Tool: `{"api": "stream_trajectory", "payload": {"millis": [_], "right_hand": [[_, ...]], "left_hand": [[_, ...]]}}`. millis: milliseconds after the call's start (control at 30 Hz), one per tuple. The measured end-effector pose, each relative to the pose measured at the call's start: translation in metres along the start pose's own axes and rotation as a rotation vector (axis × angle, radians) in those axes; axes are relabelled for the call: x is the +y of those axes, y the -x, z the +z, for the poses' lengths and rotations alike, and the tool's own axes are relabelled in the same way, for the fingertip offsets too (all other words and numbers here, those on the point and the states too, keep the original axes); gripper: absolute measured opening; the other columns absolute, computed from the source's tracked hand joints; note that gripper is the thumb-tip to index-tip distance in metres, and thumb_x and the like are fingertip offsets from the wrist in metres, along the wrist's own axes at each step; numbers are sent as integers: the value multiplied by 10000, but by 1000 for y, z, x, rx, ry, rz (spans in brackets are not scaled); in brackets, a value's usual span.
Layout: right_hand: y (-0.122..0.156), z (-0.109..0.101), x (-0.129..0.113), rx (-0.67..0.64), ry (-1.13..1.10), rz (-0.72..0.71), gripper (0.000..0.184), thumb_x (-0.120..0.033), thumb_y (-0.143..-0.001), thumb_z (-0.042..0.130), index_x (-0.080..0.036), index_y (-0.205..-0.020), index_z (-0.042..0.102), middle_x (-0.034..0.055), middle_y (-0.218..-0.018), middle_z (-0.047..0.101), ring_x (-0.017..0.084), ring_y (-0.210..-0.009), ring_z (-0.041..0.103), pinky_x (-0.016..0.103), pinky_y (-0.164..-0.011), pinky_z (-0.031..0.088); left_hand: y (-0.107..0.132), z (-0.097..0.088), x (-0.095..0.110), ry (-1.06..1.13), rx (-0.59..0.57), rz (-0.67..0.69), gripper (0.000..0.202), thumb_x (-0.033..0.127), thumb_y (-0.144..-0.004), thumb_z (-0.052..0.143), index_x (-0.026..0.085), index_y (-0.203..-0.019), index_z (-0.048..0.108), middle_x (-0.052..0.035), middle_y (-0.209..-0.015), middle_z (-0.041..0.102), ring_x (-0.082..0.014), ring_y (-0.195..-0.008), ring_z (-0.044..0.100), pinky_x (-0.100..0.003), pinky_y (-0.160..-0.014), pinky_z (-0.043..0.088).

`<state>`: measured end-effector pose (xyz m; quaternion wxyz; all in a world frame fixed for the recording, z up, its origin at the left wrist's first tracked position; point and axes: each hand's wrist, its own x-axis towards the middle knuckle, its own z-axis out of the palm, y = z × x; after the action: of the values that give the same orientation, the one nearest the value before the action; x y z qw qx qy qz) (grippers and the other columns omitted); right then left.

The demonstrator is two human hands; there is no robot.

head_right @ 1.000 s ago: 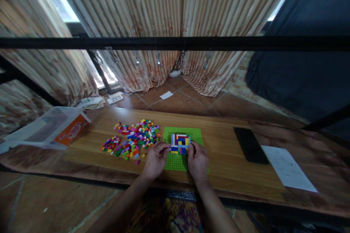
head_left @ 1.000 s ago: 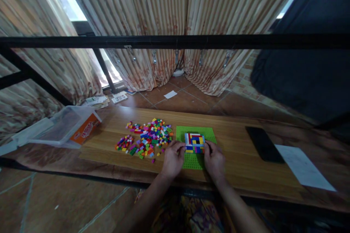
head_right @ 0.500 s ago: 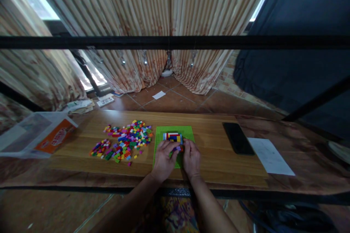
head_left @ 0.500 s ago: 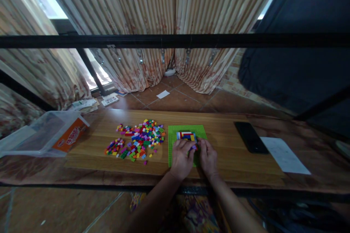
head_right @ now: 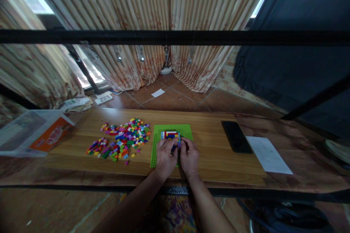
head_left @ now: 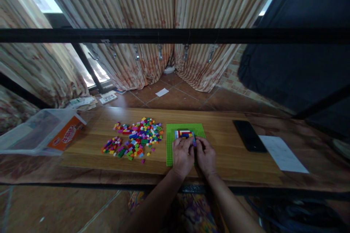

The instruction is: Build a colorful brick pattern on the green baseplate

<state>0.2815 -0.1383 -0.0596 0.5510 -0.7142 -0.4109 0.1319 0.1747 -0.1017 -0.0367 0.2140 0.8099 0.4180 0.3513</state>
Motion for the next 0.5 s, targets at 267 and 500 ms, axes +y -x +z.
{"api": "stream_trajectory", "payload": {"millis": [267,500], "right_hand": [[0,2,7,-30,-70,39,345,-457,-847,574,-189,-1038,679,97,-1007,721,229,-927,661,399,-886,503],[-1,2,8,-11,-92,64,340,-464,-813,621,-190,-1001,693,93,-970,733,228,-878,670,401,-860,518]], "left_hand": [[2,1,-1,36,27,5,354,124,-847,576,215,-1187,613,-49,-1000,709,-242,-988,557,-429,-905,442],[4,1,-2,68,37,9,361,116,-839,571,204,-1187,608,-53,-972,707,-245,-992,547,-428,-909,456]]}}
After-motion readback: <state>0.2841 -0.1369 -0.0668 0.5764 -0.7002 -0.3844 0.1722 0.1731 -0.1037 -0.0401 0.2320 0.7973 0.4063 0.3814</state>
